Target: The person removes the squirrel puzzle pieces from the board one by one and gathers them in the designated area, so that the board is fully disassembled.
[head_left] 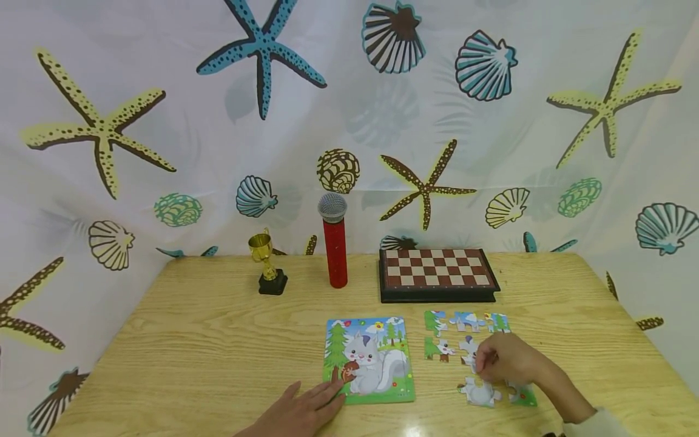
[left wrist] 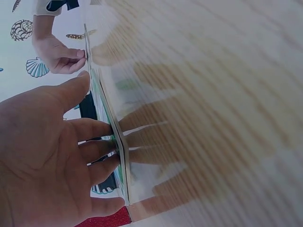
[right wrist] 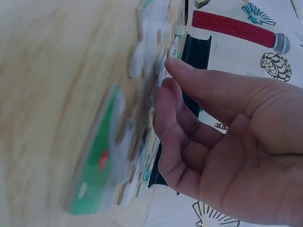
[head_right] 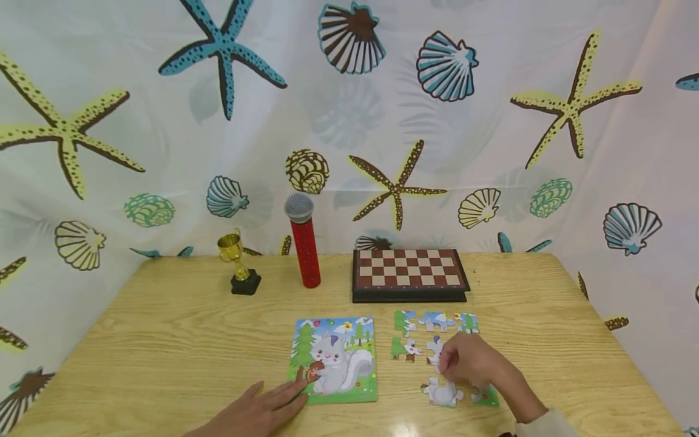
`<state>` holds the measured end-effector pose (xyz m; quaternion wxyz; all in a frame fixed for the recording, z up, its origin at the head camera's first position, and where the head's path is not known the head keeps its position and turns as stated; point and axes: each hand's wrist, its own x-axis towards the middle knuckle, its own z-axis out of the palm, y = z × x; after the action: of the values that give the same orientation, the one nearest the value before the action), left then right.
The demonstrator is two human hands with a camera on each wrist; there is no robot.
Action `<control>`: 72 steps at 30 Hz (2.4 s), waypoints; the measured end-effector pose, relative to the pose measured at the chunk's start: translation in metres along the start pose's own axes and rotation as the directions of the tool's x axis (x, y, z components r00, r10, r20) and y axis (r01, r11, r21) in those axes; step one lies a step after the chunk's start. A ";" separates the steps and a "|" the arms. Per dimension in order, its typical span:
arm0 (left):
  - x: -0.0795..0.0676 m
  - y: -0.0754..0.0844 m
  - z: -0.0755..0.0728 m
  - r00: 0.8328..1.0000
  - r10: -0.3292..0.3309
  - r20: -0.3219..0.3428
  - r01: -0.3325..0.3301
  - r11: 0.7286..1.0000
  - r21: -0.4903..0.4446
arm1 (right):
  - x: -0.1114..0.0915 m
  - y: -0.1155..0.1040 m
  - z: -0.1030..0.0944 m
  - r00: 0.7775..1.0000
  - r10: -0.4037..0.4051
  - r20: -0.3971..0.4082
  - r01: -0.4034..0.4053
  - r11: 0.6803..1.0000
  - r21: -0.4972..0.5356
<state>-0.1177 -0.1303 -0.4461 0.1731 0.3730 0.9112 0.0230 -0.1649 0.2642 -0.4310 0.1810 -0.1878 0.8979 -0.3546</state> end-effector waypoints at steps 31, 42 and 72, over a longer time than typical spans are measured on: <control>-0.004 -0.002 0.001 1.000 0.007 -0.006 -0.007 1.000 0.007 | 0.106 -0.107 0.068 0.989 -0.141 -0.040 0.140 0.990 -0.023; -0.010 -0.006 -0.001 0.997 -0.056 -0.050 0.054 0.998 -0.033 | 0.119 -0.122 0.096 0.989 -0.144 0.034 0.142 0.989 0.051; -0.012 -0.013 0.007 0.996 -0.084 -0.027 0.083 0.996 -0.034 | 0.122 -0.126 0.110 0.991 -0.132 0.037 0.130 0.989 0.064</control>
<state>-0.1164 -0.1489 -0.4511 0.1672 0.3313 0.9279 0.0360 -0.1936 0.0601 -0.4407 0.1814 -0.2481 0.8684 -0.3892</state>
